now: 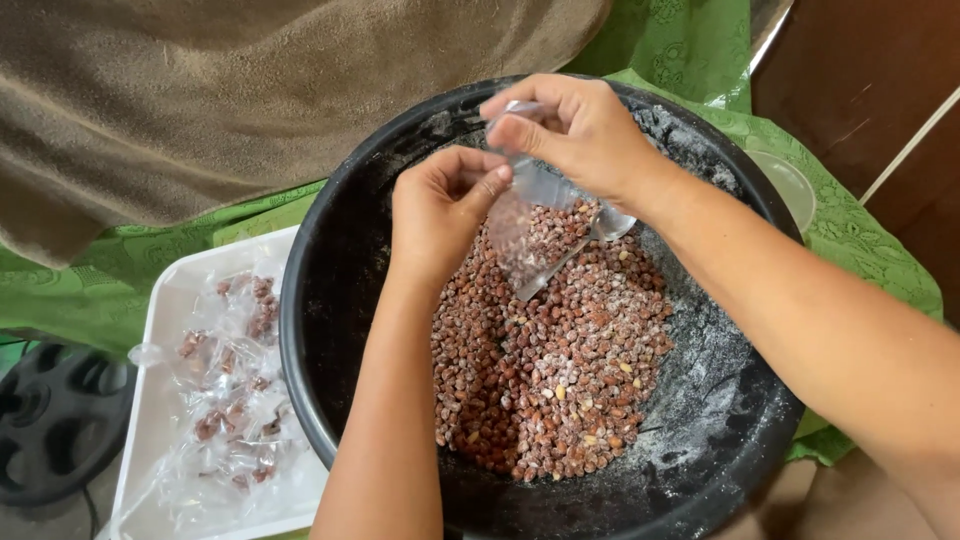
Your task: Packaging peanuts into small plastic bags using a spoon from a large bowl.
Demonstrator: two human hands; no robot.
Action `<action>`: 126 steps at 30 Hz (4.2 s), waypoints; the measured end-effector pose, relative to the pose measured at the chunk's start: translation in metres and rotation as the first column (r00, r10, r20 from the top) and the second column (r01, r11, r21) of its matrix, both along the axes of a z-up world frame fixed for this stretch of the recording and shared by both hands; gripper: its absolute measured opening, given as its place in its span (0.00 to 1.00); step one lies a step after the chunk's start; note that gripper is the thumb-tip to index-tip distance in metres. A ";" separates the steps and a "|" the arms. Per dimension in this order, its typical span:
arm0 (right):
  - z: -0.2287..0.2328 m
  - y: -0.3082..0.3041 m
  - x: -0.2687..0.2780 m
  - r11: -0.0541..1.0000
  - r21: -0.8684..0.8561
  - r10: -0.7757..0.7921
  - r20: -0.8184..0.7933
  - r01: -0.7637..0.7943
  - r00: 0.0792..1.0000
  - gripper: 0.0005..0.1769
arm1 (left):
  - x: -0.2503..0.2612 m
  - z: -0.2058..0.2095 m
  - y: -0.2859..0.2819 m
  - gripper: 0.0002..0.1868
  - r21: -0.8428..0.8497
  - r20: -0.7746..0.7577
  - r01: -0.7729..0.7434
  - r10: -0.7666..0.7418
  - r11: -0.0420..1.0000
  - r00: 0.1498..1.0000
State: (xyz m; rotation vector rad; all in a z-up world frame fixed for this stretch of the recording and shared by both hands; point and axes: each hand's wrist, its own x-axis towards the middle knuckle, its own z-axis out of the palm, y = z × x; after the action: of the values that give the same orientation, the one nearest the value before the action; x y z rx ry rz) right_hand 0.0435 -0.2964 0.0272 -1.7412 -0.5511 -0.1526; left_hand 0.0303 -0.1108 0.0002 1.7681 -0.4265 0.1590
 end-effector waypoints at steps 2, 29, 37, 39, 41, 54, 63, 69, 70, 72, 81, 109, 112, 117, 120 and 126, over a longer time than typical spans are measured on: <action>-0.003 0.001 -0.001 0.997 -0.029 -0.064 0.083 0.066 0.995 0.09 | 0.003 -0.006 -0.002 0.04 0.022 -0.014 -0.009 0.009 1.000 1.000; 0.013 0.004 -0.009 0.994 -0.099 0.043 -0.099 -0.053 0.994 0.23 | 0.004 -0.005 -0.003 0.05 -0.221 -0.064 -0.003 -0.011 0.975 0.998; -0.017 0.004 0.003 0.980 -0.182 0.067 -0.099 -0.084 0.993 0.05 | -0.002 0.007 -0.010 0.07 -0.210 0.130 -0.233 0.264 0.949 0.956; -0.018 0.004 0.003 0.964 -0.258 0.052 -0.019 -0.055 0.998 0.10 | -0.001 0.007 -0.013 0.04 -0.266 0.127 -0.204 0.245 0.942 0.961; -0.010 0.010 -0.008 0.971 -0.224 0.072 -0.087 -0.090 0.994 0.11 | 0.003 0.005 -0.011 0.05 -0.277 0.110 -0.204 0.242 0.939 0.964; -0.007 0.025 -0.011 0.841 -0.531 0.013 -0.172 -0.104 0.985 0.11 | 0.001 0.017 0.010 0.11 -0.690 -0.080 -0.177 0.169 0.701 0.982; -0.009 0.042 -0.031 0.726 -0.592 0.012 -0.499 -0.351 0.866 0.03 | 0.003 0.023 0.031 0.07 -0.816 -0.218 -0.285 0.189 0.504 0.958; -0.009 0.043 -0.032 0.577 -0.692 0.056 -0.496 -0.434 0.866 0.01 | 0.007 0.021 0.041 0.16 -0.733 -0.312 -0.386 0.228 0.560 0.922; -0.014 0.040 -0.030 0.576 -0.693 0.055 -0.496 -0.434 0.866 0.01 | 0.006 0.022 0.043 0.16 -0.734 -0.312 -0.386 0.228 0.559 0.922; -0.023 0.033 -0.028 0.196 -0.898 -0.155 -0.424 -0.393 0.892 0.11 | 0.003 0.025 0.046 0.08 -0.724 -0.288 -0.339 0.183 0.601 0.940; -0.034 0.035 -0.024 0.226 -0.909 -0.106 -0.381 -0.351 0.919 0.09 | 0.001 0.026 0.046 0.14 -0.684 -0.362 -0.319 0.075 0.656 0.929; -0.032 0.009 0.001 0.908 -0.420 -0.209 -0.418 0.016 0.884 0.19 | 0.013 -0.011 0.044 0.13 -0.413 -0.369 -0.158 -0.006 0.897 0.929; -0.030 -0.006 0.012 0.962 -0.269 -0.155 -0.432 0.037 0.888 0.17 | 0.010 -0.005 0.047 0.12 -0.301 -0.380 -0.181 0.056 0.936 0.923; -0.009 -0.027 0.018 0.971 -0.082 -0.238 -0.369 0.224 0.898 0.14 | -0.006 0.018 0.044 0.26 0.185 -0.401 -0.163 0.226 0.969 0.888; 0.002 -0.033 0.014 0.943 0.036 -0.306 -0.301 0.332 0.903 0.12 | -0.001 0.010 0.043 0.26 0.295 -0.305 -0.173 0.265 0.940 0.915; 0.005 -0.038 0.016 0.894 0.159 -0.381 -0.226 0.419 0.897 0.13 | -0.001 0.008 0.037 0.20 0.414 -0.227 -0.177 0.289 0.893 0.930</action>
State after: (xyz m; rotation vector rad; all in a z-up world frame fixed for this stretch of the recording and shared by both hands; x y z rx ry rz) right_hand 0.0598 -0.3342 0.0326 -1.6267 -0.0247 -0.3210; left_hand 0.0296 -0.0738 0.0080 2.1951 -0.0277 -0.0135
